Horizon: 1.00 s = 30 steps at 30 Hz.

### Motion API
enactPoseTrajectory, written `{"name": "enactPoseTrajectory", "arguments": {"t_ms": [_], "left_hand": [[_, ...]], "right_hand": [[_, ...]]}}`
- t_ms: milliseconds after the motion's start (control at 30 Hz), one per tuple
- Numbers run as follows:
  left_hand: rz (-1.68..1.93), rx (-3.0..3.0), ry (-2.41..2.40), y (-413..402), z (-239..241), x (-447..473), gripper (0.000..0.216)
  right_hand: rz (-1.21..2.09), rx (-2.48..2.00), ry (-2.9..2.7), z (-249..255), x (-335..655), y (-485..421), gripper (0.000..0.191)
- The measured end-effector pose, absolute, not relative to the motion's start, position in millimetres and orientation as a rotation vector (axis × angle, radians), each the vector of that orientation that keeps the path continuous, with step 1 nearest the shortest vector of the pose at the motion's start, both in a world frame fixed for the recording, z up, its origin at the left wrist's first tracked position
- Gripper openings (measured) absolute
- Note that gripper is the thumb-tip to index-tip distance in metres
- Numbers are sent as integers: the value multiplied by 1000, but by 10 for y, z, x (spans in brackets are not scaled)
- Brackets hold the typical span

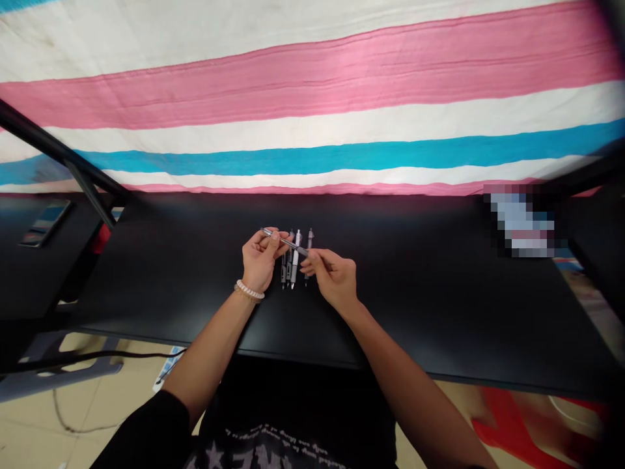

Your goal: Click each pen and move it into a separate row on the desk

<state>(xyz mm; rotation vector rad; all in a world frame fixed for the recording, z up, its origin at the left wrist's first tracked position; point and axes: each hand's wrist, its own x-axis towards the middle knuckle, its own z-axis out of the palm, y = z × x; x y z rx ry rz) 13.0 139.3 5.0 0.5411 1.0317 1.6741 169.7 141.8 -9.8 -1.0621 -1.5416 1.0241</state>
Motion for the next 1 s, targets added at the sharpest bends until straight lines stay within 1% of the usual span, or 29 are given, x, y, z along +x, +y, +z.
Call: {"name": "enactPoseTrajectory", "arguments": {"t_ms": [67,133,167,267,400,767,833,900,1000], "left_hand": [[1674,536,1033,1393,59,130,36],[1677,532,1042,1396,69,130,37],[1678,530,1047,1398,74,129,37],[1684,529,1045,1400,80,129,37],[1689,528,1028,1392,73,132,36],[1691,542,1033,1388,55,139,33],[1686,561,1026,1385,50,145,32],[1678,582,1021,1382,49,149,31],[1681,584,1033,1380,51,150,32]], "right_hand": [[1072,-1054,-1528,-99,1698,1424,27],[974,-1041,-1563,-98,1706,1434,33],[908,-1035,-1597,-96,1712,1438,32],[817,-1037,-1696,-87,1731,1444,18],[804,-1029,-1724,-75,1743,1435,21],[852,-1060,-1673,-41,1757,1429,20],[933,-1068,-1662,-36,1758,1426,20],[1079,-1072,-1641,-31,1755,1422,27],[1071,-1054,-1621,-25,1750,1416,27]]}}
